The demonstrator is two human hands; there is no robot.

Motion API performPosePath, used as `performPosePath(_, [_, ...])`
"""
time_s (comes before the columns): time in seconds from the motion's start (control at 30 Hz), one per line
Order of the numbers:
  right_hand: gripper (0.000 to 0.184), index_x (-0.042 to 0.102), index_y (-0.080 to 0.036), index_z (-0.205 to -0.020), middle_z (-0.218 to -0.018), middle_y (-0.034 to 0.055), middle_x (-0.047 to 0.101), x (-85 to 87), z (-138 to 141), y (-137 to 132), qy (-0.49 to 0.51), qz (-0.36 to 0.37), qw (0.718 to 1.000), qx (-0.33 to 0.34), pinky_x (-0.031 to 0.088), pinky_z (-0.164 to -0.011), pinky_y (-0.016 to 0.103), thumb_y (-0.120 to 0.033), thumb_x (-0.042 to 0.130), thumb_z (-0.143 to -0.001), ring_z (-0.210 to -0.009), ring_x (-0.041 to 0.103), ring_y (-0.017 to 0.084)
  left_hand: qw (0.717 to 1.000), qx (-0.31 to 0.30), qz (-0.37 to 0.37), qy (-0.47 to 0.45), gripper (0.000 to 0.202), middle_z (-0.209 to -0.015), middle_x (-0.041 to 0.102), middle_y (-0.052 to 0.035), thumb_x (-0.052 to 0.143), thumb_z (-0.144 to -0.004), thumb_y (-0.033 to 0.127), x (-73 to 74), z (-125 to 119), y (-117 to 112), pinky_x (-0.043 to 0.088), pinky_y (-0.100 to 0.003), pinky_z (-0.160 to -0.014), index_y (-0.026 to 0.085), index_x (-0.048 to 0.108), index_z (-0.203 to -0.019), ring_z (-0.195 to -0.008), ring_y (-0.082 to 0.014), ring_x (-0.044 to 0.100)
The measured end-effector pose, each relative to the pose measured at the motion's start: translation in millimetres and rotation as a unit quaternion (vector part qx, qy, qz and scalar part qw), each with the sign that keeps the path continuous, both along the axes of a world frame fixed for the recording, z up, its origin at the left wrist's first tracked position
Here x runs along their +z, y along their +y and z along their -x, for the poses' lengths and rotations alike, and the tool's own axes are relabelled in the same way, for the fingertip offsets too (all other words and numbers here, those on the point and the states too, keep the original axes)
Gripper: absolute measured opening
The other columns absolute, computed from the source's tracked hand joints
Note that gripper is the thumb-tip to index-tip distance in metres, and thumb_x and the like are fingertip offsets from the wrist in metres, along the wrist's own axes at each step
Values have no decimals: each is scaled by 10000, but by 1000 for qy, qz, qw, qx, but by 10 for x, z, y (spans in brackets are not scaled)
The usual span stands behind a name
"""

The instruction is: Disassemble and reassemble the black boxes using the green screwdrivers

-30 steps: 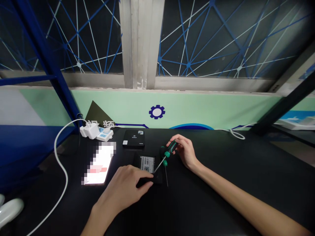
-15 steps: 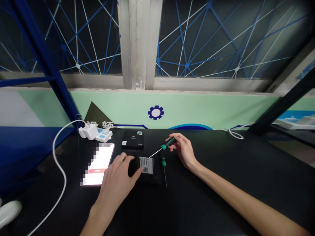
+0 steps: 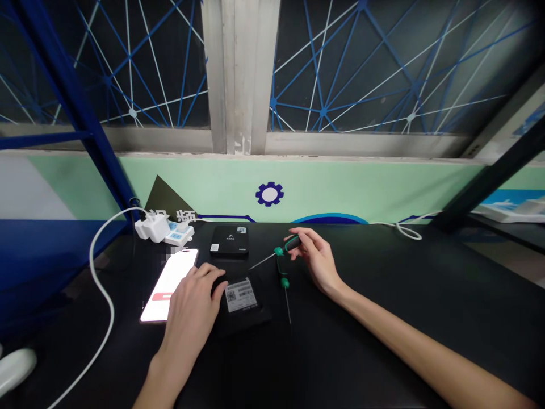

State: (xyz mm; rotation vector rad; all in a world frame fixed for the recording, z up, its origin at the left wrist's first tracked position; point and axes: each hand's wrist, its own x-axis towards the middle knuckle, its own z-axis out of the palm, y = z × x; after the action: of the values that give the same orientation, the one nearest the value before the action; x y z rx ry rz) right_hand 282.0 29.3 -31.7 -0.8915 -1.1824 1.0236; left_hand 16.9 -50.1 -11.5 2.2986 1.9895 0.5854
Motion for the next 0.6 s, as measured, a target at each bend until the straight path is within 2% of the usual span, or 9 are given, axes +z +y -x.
performPosePath(0.17, [286,695,-202,-1009,-892,48,707,31,-4,-15,-21,-27,999,-6,509,-557,255,-464,640,-906,-555,593,113,998,-1,45,-35,283,-1128,688,-48,532,-961,329,-22,7,3,525,-303,-688,210,715,-1141,-833,-210,679])
performPosePath(0.4, [304,689,-182,-1025,-889,55,695,101,-25,-25,-69,-77,994,-30,504,-541,261,-460,607,-934,-563,583,118,994,-52,47,-84,343,-1200,650,-62,485,-968,311,-67,-15,-4,554,-332,-786,187,684,-1218,-912,-222,678])
performPosePath(0.6, [345,673,-193,-1149,-902,59,729,233,37,-53,-68,-83,994,-4,528,-565,272,-435,669,-903,-571,579,116,993,-68,35,-90,352,-1229,624,-70,450,-979,313,-116,-24,8,564,-332,-785,209,678,-1227,-903,-216,688])
